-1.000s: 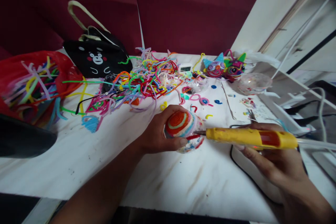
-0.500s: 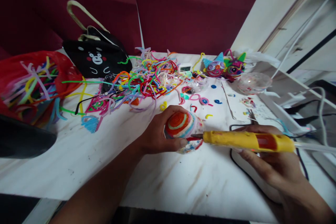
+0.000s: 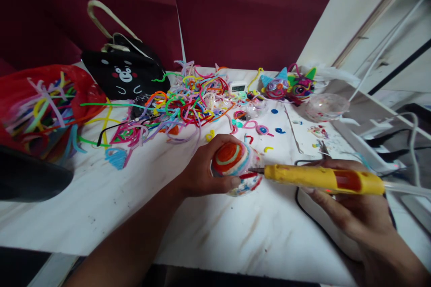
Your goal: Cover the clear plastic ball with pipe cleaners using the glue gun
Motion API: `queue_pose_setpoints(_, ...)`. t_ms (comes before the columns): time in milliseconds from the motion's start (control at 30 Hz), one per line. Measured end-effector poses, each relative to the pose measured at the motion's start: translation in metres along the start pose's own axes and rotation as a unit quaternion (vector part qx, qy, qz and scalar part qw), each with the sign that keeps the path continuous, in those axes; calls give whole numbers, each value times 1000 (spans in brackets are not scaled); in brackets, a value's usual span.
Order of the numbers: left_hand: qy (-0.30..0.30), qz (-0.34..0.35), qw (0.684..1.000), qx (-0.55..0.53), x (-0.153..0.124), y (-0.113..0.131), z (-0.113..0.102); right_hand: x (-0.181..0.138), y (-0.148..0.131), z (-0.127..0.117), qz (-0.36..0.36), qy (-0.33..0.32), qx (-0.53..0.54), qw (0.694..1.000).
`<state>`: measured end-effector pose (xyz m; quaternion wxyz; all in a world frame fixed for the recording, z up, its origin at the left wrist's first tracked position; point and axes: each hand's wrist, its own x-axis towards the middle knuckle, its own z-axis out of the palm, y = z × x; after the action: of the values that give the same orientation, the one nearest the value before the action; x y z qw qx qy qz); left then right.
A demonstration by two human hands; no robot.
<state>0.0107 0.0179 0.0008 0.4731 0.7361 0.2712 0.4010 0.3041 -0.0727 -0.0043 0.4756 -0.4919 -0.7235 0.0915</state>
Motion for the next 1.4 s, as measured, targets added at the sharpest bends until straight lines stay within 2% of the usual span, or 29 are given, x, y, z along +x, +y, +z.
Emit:
queue_pose_setpoints(267, 4, -6, 1000, 14, 1, 2, 1, -2, 1, 1, 20, -26, 40, 999)
queue_pose_setpoints(467, 8, -3, 1000, 12, 1, 0, 2, -2, 7, 0, -17, -7, 8, 1000)
queue_pose_setpoints(733, -1, 1, 1000, 0, 0, -1, 1, 2, -1, 1, -7, 4, -17, 1000)
queue_pose_setpoints(1067, -8, 14, 1000, 6, 1, -3, 0, -2, 5, 3, 3, -22, 93, 995)
queue_pose_setpoints(1400, -1, 6, 1000, 18, 0, 1, 1, 0, 1, 1, 1, 10, 4, 1000)
